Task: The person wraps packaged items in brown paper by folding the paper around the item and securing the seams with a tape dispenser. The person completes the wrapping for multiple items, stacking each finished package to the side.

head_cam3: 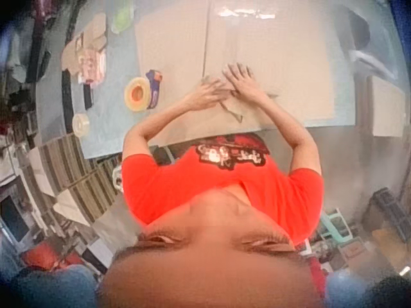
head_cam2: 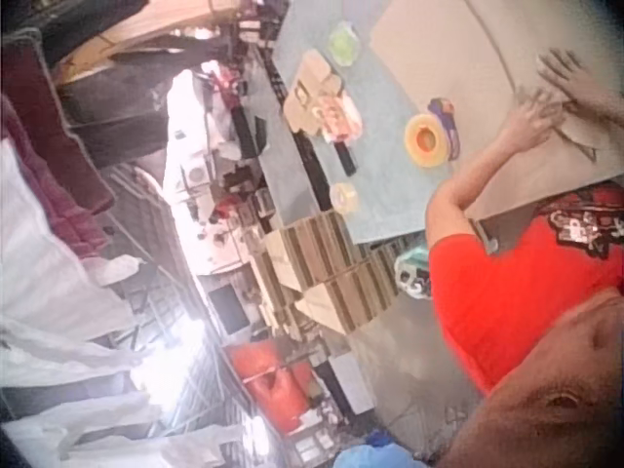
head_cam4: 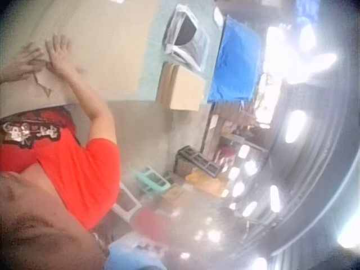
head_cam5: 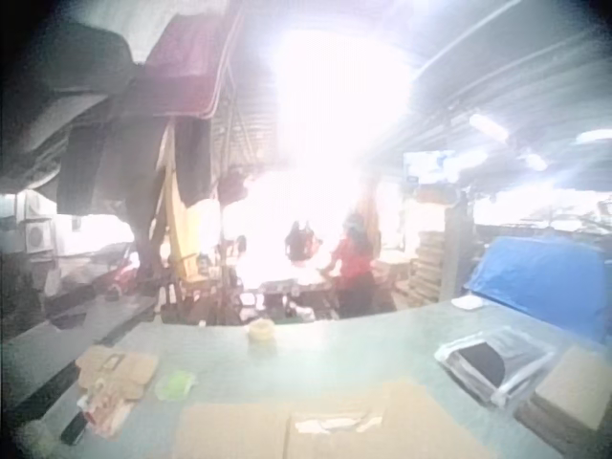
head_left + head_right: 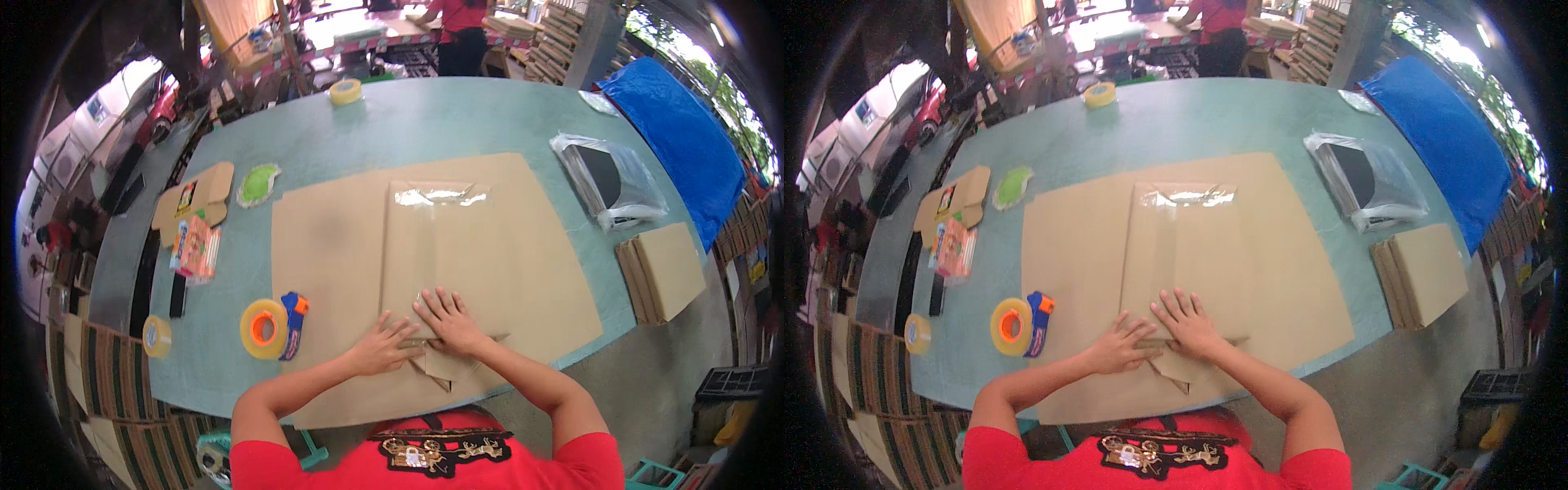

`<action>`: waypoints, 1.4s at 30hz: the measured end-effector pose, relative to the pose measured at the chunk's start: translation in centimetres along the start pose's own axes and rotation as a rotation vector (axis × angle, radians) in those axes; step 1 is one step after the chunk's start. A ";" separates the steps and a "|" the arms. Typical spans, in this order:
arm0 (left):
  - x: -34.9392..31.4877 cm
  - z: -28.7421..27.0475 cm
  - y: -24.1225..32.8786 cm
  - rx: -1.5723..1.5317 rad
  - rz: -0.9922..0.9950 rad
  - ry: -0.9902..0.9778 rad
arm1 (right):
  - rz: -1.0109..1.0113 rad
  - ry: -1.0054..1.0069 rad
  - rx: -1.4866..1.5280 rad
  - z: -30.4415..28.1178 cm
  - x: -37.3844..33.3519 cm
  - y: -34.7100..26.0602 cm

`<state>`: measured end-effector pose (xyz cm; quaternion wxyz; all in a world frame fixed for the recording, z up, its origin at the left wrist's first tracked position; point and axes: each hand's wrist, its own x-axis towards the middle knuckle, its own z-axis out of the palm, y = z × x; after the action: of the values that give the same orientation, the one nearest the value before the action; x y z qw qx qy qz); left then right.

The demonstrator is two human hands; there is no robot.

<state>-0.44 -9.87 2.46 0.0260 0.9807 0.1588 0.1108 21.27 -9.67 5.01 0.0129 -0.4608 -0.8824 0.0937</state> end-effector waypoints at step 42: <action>3.7 0.2 4.8 -0.040 -0.212 0.199 | -0.225 0.387 0.017 0.8 -10.1 8.5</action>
<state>4.56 -13.26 3.42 0.0413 0.9419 0.2611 0.2073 33.87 -13.24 3.35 0.1963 -0.3685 -0.9086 0.0087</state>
